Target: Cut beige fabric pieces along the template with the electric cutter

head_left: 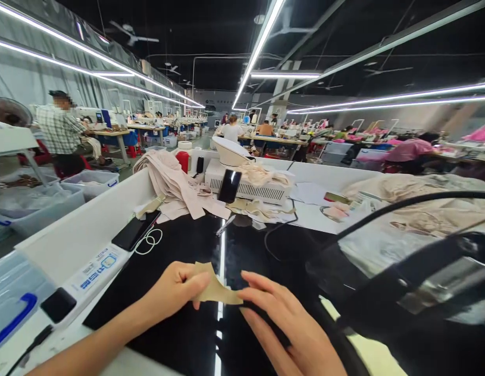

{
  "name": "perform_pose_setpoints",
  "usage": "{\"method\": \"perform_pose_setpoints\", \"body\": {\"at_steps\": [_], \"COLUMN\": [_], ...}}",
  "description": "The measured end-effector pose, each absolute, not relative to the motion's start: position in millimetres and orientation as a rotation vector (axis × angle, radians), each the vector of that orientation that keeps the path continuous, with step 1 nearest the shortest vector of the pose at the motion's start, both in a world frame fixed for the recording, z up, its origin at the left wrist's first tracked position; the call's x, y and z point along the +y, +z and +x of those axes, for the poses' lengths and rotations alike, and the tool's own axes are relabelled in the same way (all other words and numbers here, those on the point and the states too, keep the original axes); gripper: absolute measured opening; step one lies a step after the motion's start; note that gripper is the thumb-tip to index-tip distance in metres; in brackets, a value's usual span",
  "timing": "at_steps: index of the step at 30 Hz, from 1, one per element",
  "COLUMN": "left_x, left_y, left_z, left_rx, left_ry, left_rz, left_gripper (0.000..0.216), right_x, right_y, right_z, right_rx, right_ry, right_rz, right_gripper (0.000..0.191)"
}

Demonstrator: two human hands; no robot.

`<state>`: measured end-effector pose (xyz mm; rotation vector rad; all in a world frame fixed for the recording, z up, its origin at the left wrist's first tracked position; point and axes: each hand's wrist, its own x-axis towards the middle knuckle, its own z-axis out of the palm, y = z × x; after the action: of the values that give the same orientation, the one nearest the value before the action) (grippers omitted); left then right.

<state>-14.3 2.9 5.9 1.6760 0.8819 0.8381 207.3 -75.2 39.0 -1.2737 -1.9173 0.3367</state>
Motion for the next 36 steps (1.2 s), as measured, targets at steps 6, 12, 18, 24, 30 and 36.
{"method": "perform_pose_setpoints", "body": {"at_steps": [6,12,18,24,30,36], "left_x": [6.0,29.6,26.8,10.8,10.8,12.0], "left_y": [6.7,3.3,6.0,4.3,4.2,10.2], "left_z": [-13.6,-25.8,-28.3,-23.6,-26.2,-24.6], "left_rx": [0.824,1.258,1.383,1.246,1.2,1.188], "left_ry": [0.853,1.001,0.911,0.507,0.478,0.534], "left_rz": [1.647,1.549,1.807,2.246,2.321,2.255], "left_gripper": [0.06,0.058,0.024,0.039,0.021,0.026], "right_x": [-23.8,14.1,62.4,66.1,59.3,32.9], "right_y": [35.9,33.2,9.1,-8.4,-3.6,20.8], "right_z": [179.4,187.1,187.1,180.4,181.0,179.5], "right_rx": [-1.859,-1.621,-1.676,-1.917,-2.015,-2.033], "right_ry": [0.865,0.867,0.808,0.702,0.526,0.59], "right_rz": [-1.193,-1.33,-1.391,-1.395,-1.378,-1.314], "right_gripper": [0.017,0.021,0.025,0.014,0.021,0.026]}}
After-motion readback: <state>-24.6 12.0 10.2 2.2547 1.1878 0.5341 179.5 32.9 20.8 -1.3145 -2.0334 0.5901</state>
